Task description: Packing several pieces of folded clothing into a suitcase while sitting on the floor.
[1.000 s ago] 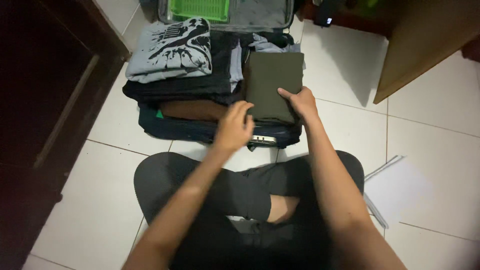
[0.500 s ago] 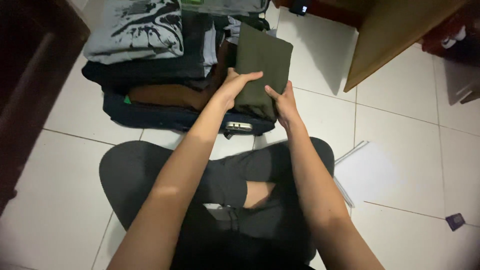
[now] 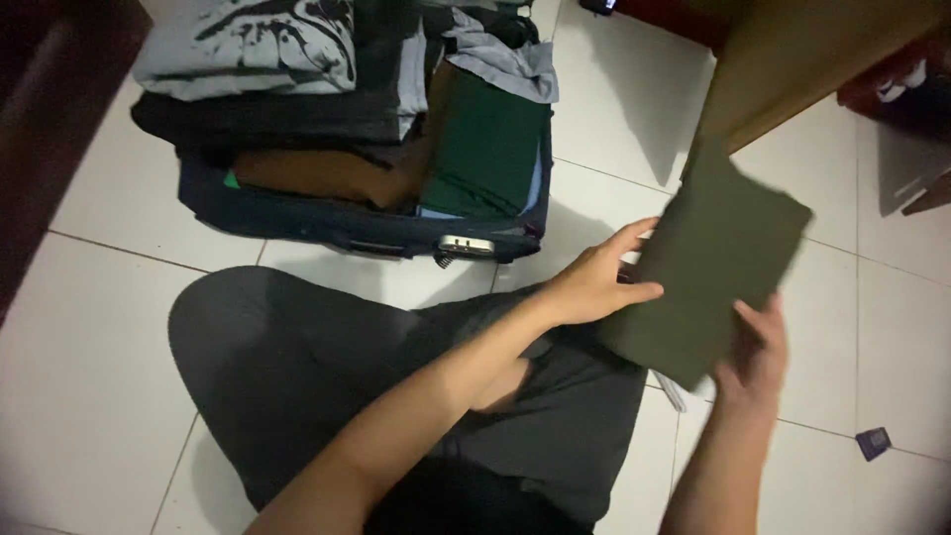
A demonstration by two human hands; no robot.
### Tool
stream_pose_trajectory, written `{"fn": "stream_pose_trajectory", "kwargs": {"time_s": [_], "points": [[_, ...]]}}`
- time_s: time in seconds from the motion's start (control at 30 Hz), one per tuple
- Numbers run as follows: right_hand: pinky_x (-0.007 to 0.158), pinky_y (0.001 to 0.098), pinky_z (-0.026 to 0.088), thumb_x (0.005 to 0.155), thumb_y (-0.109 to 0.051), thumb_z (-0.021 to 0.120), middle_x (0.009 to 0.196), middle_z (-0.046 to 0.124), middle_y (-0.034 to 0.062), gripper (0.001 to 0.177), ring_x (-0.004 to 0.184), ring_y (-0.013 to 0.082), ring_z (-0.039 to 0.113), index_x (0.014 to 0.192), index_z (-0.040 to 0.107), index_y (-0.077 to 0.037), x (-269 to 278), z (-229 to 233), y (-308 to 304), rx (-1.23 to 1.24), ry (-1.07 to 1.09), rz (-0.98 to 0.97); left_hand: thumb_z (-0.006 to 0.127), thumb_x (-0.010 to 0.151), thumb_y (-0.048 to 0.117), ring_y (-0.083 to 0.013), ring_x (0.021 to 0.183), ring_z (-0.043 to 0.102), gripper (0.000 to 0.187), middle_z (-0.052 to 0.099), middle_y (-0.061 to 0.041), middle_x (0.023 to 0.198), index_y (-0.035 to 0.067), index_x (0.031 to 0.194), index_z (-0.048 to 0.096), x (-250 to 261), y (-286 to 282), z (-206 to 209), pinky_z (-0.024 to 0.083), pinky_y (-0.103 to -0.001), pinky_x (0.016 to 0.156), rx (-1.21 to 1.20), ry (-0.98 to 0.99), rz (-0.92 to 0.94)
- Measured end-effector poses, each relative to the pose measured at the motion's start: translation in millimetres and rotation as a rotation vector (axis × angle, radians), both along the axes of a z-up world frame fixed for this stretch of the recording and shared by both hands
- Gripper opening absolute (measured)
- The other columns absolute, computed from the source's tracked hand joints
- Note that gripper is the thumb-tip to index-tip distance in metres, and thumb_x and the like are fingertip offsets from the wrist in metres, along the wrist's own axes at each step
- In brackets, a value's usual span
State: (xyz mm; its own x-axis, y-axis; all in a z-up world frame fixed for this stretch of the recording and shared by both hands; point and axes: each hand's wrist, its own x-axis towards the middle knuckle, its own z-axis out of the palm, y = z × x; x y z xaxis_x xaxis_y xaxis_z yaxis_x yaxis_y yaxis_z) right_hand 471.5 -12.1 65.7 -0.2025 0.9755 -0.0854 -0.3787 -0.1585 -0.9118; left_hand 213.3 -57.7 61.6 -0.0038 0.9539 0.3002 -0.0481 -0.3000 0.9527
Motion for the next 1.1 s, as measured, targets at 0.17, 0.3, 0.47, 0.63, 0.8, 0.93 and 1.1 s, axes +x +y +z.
{"fn": "stream_pose_trajectory", "kwargs": {"time_s": [0.17,0.3,0.47,0.63,0.8,0.93,1.1], "points": [[0.117,0.0529,0.047,0.093,0.003,0.062,0.165,0.038,0.0170,0.085,0.149,0.0362,0.047,0.167,0.024,-0.015,66.1,-12.3,-9.3,0.250,-0.084,-0.176,0.068,0.097,0.013,-0.0287,0.131,0.063,0.059,0.060,-0.013,0.146,0.011,0.152,0.045,-28.7,-8.2,-19.4,0.056,-0.036,0.102,-0.070,0.020,-0.101],[0.110,0.0489,0.047,0.087,-0.001,0.060,0.160,0.038,0.0155,0.095,0.142,0.0337,0.044,0.165,0.012,-0.025,187.6,-168.5,10.5,-0.178,-0.401,-0.277,0.066,0.095,0.007,-0.0268,0.120,0.069,0.042,0.069,-0.013,0.136,0.009,0.137,0.060,-82.4,-13.9,-34.1,0.058,-0.036,0.094,-0.022,0.247,0.230],[0.109,0.0520,0.036,0.094,-0.001,0.067,0.153,0.037,0.0247,0.095,0.138,0.0391,0.042,0.166,0.005,-0.001,164.0,-215.9,25.3,0.007,-1.146,-0.450,0.067,0.098,0.022,-0.0392,0.135,0.053,0.045,0.059,-0.018,0.140,0.004,0.137,0.055,-145.2,11.0,-57.2,0.041,-0.049,0.117,-0.144,0.690,0.652],[0.117,0.0520,0.042,0.099,-0.003,0.078,0.157,0.046,0.0238,0.086,0.142,0.0376,0.050,0.166,0.024,-0.008,25.6,-120.4,29.1,0.445,-1.191,-0.484,0.060,0.100,0.051,-0.0482,0.146,0.029,0.082,0.027,-0.026,0.161,0.005,0.156,0.022,-177.8,71.1,-115.3,0.027,-0.057,0.119,-0.504,0.772,0.711],[0.097,0.0361,0.057,0.101,-0.004,0.066,0.142,0.060,0.0152,0.068,0.124,0.0230,0.062,0.160,0.033,-0.013,-108.0,-88.0,52.9,0.421,-0.626,-0.090,0.052,0.094,0.067,-0.0446,0.151,0.024,0.100,0.015,-0.021,0.169,0.015,0.164,0.002,-175.2,96.0,-94.1,0.024,-0.059,0.119,-0.843,0.674,0.695],[0.103,0.0351,0.053,0.101,-0.016,0.068,0.140,0.061,0.0179,0.054,0.126,0.0237,0.061,0.150,0.048,-0.004,-221.7,-74.0,57.9,0.305,-0.351,0.236,0.053,0.091,0.073,-0.0467,0.147,0.032,0.107,0.022,-0.026,0.165,0.012,0.164,0.002,-180.2,92.3,-102.9,0.032,-0.058,0.115,-0.872,0.752,0.682],[0.107,0.0388,0.046,0.094,-0.029,0.080,0.143,0.055,0.0237,0.074,0.130,0.0328,0.056,0.150,0.042,0.002,-299.3,-81.1,77.9,0.383,-0.759,0.190,0.055,0.093,0.075,-0.0509,0.135,0.046,0.102,0.035,-0.033,0.156,0.009,0.161,0.015,-181.0,80.3,-98.4,0.044,-0.056,0.107,-0.777,0.905,0.712]]}}
